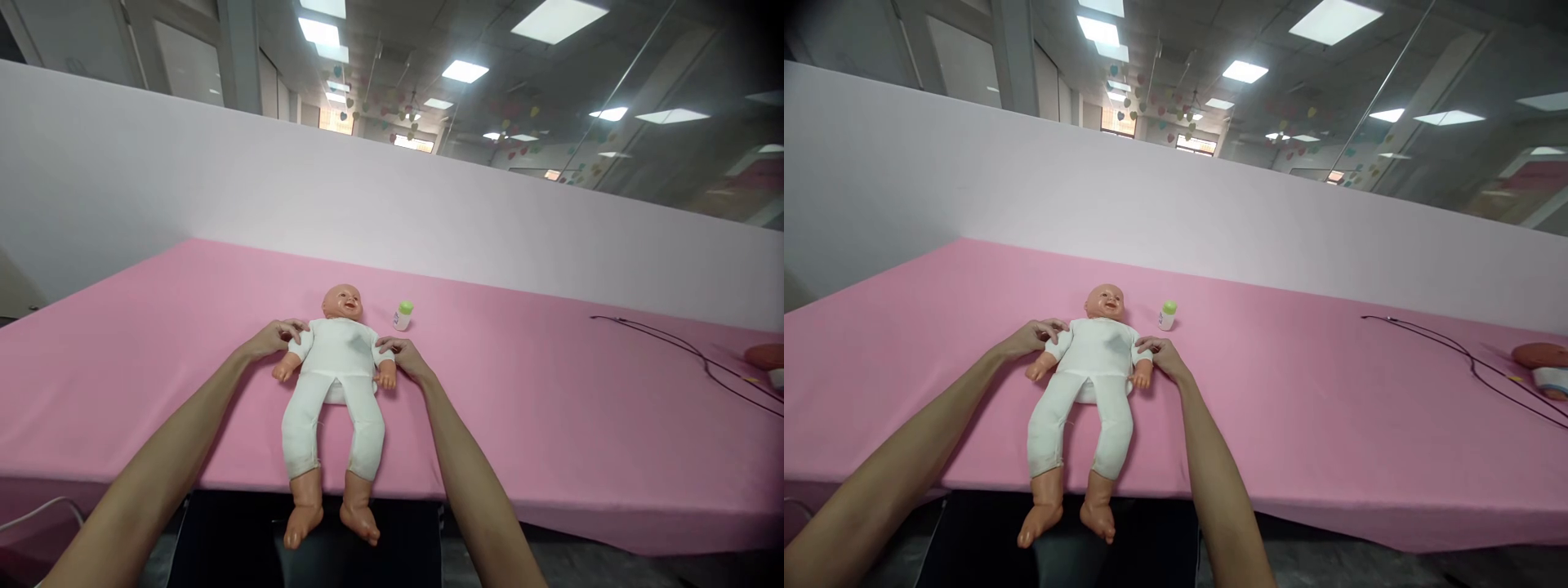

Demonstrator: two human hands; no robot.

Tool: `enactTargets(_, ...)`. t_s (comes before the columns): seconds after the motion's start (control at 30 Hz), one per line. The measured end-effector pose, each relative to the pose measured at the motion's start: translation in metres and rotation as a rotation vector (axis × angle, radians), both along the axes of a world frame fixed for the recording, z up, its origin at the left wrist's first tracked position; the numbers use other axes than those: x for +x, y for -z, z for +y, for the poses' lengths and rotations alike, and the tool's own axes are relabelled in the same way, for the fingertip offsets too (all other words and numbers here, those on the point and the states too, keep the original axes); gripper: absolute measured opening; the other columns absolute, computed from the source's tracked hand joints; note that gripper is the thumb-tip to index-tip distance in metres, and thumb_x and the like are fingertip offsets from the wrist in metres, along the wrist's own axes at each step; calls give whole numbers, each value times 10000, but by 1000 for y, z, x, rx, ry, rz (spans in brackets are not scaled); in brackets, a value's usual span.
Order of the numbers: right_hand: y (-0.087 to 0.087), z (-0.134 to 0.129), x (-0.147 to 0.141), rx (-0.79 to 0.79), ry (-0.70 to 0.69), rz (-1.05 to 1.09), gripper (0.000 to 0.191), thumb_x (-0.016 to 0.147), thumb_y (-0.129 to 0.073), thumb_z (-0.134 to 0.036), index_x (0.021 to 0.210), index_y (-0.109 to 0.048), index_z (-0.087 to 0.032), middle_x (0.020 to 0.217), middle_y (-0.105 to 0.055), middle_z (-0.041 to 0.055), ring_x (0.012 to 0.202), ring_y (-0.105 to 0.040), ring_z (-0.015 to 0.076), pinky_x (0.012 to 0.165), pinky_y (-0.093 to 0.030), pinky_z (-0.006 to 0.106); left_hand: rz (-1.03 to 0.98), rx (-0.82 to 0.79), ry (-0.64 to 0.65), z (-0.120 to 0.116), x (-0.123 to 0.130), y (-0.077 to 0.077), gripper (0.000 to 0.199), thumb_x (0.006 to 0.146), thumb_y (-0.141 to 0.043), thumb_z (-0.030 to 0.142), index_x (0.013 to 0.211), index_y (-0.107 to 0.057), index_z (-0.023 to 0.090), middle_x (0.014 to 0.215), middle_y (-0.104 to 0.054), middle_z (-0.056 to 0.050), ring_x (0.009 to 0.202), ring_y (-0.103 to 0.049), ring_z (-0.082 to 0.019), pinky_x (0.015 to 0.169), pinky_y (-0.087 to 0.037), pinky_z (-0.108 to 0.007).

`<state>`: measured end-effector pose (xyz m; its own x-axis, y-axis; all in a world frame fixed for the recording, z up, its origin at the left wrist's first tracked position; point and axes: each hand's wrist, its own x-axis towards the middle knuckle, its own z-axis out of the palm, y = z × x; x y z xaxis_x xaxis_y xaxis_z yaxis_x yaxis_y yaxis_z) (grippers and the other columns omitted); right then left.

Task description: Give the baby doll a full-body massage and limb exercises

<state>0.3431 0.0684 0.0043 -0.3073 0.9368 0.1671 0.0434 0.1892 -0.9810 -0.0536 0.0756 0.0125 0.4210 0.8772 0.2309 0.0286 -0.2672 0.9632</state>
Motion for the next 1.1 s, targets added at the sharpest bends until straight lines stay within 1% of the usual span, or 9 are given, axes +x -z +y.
enactTargets(0.13,-4,-3,-3,-29,84,35,374,637,-861,-233,1008,-814,-230,1100,-789,53,1050,-706,259,976,-540,395,-145,-25,-155,-5,9,-1,409,637,-935,432,932,-805,180,1152,-743,-141,1103,-668,-310,971,-519,-406)
enactTargets(0.23,-5,-4,-9,-26,142,79,529,653,-931,-359,1137,-777,-211,1127,-792,73,1038,-721,274,952,-558,404,-236,-52,-287,-6,23,0,514,700,-881,567,991,-760,161,999,-755,-104,903,-680,-248,838,-532,-358)
enactTargets(0.37,-2,0,-20,-57,228,57,523,715,-885,-547,1048,-794,-155,1028,-807,102,976,-738,289,917,-569,415,-206,-108,-423,3,40,6,576,728,-770,711,859,-682,157,671,-624,-9,598,-558,-158,580,-436,-277)
enactTargets(0.5,1,1,-27,-115,309,88,512,691,-890,-575,959,-796,-149,941,-808,95,905,-746,286,861,-580,406,-114,-142,-581,12,47,12,571,730,-731,727,778,-639,165,597,-569,4,528,-506,-146,517,-392,-276)
enactTargets(0.63,-2,-1,-22,-113,224,180,503,687,-909,-479,1070,-792,-175,1065,-804,90,978,-739,270,940,-565,416,-178,-183,-460,10,38,10,601,695,-793,711,862,-698,142,735,-679,-52,643,-616,-191,618,-507,-319)
enactTargets(0.77,-5,-3,-11,-88,137,182,465,630,-912,-285,1075,-801,-211,1130,-788,74,1065,-709,277,1011,-537,448,-221,-92,-261,3,18,5,507,671,-900,499,1031,-759,172,1051,-758,-109,946,-703,-264,856,-565,-384)
enactTargets(0.97,-3,-2,-3,13,-4,-33,52,609,-754,-239,646,-787,-224,1073,-760,77,1145,-661,297,1012,-521,440,44,42,14,3,1,3,139,568,-866,230,650,-755,213,1246,-702,-149,1299,-591,-384,1036,-513,-459)
enactTargets(1.03,-5,-3,0,18,-45,-74,77,596,-745,-225,661,-786,-227,1061,-756,74,1133,-663,291,995,-529,428,61,49,17,3,0,3,141,573,-863,214,639,-738,214,1242,-699,-146,1308,-584,-383,1062,-501,-467)
enactTargets(1.1,-10,-6,3,-6,-61,-101,228,606,-772,-215,830,-813,-230,1103,-755,74,1104,-672,275,961,-542,409,-12,37,-15,1,0,2,219,581,-900,248,720,-738,205,1249,-701,-149,1263,-616,-377,1059,-506,-483)
